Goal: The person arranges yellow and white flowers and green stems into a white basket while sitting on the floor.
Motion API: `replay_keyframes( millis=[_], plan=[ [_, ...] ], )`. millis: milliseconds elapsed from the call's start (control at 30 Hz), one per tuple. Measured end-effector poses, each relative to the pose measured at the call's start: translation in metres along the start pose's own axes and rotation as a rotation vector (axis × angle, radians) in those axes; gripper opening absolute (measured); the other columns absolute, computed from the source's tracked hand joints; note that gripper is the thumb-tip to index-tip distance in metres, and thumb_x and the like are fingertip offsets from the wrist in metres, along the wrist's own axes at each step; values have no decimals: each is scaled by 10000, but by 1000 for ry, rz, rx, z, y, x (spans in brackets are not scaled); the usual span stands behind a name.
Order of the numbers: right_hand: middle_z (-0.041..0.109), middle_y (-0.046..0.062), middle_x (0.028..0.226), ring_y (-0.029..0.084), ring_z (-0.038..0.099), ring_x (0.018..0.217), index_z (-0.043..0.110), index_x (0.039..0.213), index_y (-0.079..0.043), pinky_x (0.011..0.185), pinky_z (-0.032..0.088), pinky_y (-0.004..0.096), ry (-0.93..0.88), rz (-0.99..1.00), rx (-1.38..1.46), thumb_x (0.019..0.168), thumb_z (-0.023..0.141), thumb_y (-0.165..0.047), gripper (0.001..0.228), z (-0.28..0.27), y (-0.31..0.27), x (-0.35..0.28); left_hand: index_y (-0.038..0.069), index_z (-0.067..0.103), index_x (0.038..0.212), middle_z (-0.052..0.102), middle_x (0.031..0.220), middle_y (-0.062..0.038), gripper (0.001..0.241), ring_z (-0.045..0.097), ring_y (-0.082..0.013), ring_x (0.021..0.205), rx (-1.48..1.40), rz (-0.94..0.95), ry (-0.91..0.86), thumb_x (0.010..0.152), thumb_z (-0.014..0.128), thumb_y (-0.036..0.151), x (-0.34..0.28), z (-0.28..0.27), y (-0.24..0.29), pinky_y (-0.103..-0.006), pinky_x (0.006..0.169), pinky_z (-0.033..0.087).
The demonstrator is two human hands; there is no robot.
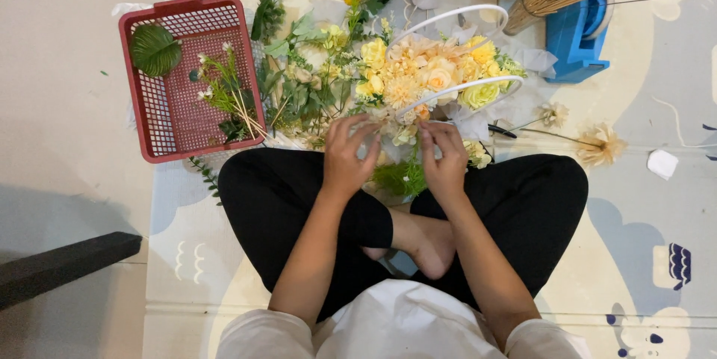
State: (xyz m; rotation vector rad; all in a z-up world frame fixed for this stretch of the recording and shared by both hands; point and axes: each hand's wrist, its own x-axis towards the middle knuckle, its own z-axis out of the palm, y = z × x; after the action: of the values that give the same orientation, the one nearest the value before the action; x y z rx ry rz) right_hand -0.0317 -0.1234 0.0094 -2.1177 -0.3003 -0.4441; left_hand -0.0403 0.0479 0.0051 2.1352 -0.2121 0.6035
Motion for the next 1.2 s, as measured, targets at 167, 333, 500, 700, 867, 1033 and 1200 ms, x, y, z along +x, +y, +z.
replay_keyframes(
  millis=[167,333,500,700,867,1033,1200],
  plan=[
    [588,166,867,311,622,749,640,1044,47,623,519,359,-36,96,47,913,557,-10,165,-22,16,-14,88,664,926,578,960,-91,126,560,-308,926,21,-85,239,820,624,31,5,-31,-53,-422,838,435],
    [622,195,881,294,642,750,603,1108,60,643,541,339,-117,142,209,809,704,-4,322,-8,35,-30,53,665,893,567,882,-124,119,576,-341,888,45,-206,350,806,616,-13,12,-40,-78,-425,806,441],
    [572,261,899,340,633,749,524,1138,135,639,549,397,-151,167,285,799,688,45,387,5,29,-30,30,621,1025,534,1010,-116,143,540,-326,1024,79,-461,-36,900,555,52,18,-35,-68,-446,863,453],
    [480,133,1025,268,577,838,530,1165,39,703,519,361,-83,-11,54,815,697,-60,400,-8,24,-42,64,642,996,598,915,-135,223,594,-362,918,331,-488,-91,778,640,22,19,-40,-122,-479,785,483],
    [487,98,1040,239,491,905,603,1121,-74,804,393,371,-86,-334,-205,793,726,-214,377,5,-5,-32,162,670,964,674,839,-74,170,653,-300,817,395,-656,-280,798,631,155,7,-18,-163,-452,698,528],
    [509,45,1073,259,437,980,621,1141,-293,824,330,379,-186,-424,-406,852,598,-321,292,36,14,-32,78,665,995,677,840,-100,213,666,-296,767,362,-675,-383,799,630,154,21,-24,-149,-446,618,550],
    [562,-7,989,238,466,950,685,971,-291,812,317,366,-198,-409,-443,755,680,-128,270,30,32,-43,131,658,923,652,833,-53,162,649,-314,810,492,-556,-242,770,626,173,27,-20,-175,-465,688,528]
  ],
)
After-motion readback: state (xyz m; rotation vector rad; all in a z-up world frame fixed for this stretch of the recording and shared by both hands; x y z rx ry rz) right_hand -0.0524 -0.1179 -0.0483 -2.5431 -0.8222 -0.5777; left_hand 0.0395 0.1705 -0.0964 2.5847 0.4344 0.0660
